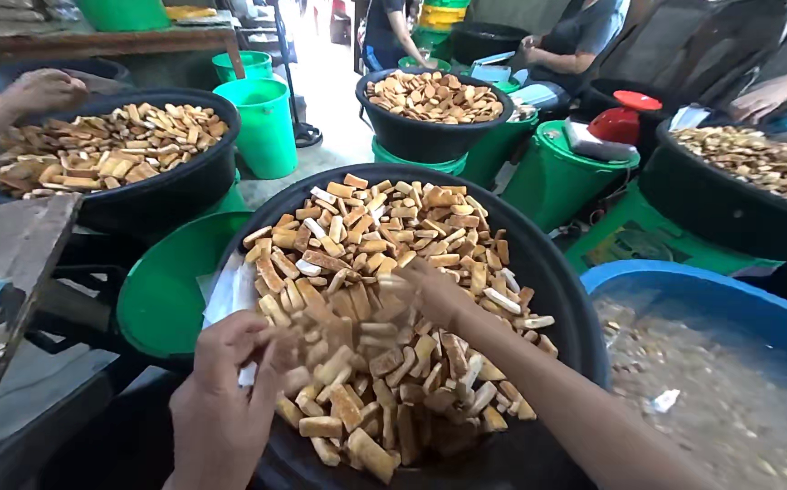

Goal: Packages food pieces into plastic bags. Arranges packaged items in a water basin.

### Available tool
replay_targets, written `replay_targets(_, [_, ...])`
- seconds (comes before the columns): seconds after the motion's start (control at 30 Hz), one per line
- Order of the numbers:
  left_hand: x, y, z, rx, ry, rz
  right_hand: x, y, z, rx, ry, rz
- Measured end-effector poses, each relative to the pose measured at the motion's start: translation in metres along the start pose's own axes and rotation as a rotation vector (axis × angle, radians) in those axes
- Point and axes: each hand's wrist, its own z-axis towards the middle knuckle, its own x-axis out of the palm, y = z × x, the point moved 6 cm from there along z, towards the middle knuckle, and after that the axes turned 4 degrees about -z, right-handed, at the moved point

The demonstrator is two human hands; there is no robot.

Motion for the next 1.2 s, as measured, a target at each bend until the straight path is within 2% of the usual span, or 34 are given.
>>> replay_targets(0.07, [0.005,-0.017,0.022,0.198,-0.088,0.211,-0.002,-0.014,0.0,0.057,0.016,-0.057])
replay_targets(0.1, [0.018,-0.02,0.03,0.237,-0.048,0.297,0.001,-0.025,0.002,0.086,0.052,-0.064])
replay_targets(0.17, [0.055,-0.01,0.045,0.259,0.119,0.365,-0.01,-0.037,-0.005,0.083,-0.038,0.077])
replay_targets(0.23, [0.096,0.005,0.056,0.21,0.314,0.361,-0.037,-0.034,-0.023,0.016,-0.22,0.379])
replay_targets(0.3, [0.132,0.01,0.066,0.074,0.539,0.283,-0.054,-0.02,-0.043,-0.106,-0.268,0.663])
replay_targets(0.33, [0.145,0.007,0.07,-0.031,0.649,0.205,-0.059,-0.012,-0.051,-0.177,-0.257,0.694])
replay_targets(0.4, [0.164,-0.004,0.079,-0.119,0.709,0.036,-0.067,-0.006,-0.059,-0.228,-0.3,0.502])
replay_targets(0.47, [0.173,-0.017,0.085,-0.144,0.749,-0.044,-0.079,-0.003,-0.068,-0.21,-0.442,0.148])
replay_targets(0.53, [0.18,-0.024,0.085,-0.111,0.728,-0.066,-0.082,0.004,-0.073,-0.238,-0.544,-0.141])
replay_targets(0.6, [0.182,-0.026,0.084,-0.054,0.653,-0.086,-0.075,0.017,-0.073,-0.271,-0.547,-0.278])
replay_targets(0.7, [0.174,-0.026,0.086,-0.085,0.593,-0.05,-0.077,0.031,-0.068,-0.172,-0.362,-0.137])
replay_targets(0.77, [0.165,-0.029,0.089,-0.112,0.559,-0.029,-0.087,0.032,-0.063,-0.106,-0.39,-0.029])
replay_targets(0.8, [0.161,-0.036,0.087,-0.058,0.532,-0.043,-0.089,0.033,-0.059,-0.085,-0.431,-0.025])
replay_targets(0.87, [0.148,-0.054,0.081,0.199,0.412,-0.139,-0.089,0.035,-0.052,-0.067,-0.459,-0.036])
replay_targets(0.93, [0.127,-0.05,0.083,0.367,0.244,-0.342,-0.096,0.042,-0.053,-0.085,-0.471,-0.031])
replay_targets(0.97, [0.115,-0.034,0.087,0.339,0.163,-0.462,-0.102,0.045,-0.056,-0.136,-0.497,-0.026])
replay_targets(1.03, [0.103,0.01,0.097,0.085,0.108,-0.656,-0.111,0.045,-0.063,-0.282,-0.589,0.058])
replay_targets(1.13, [0.128,0.049,0.091,-0.407,0.269,-0.986,-0.101,0.057,-0.057,-0.419,-0.49,0.154])
replay_targets(1.2, [0.14,0.052,0.087,-0.555,0.26,-1.083,-0.088,0.062,-0.048,-0.471,-0.403,0.19])
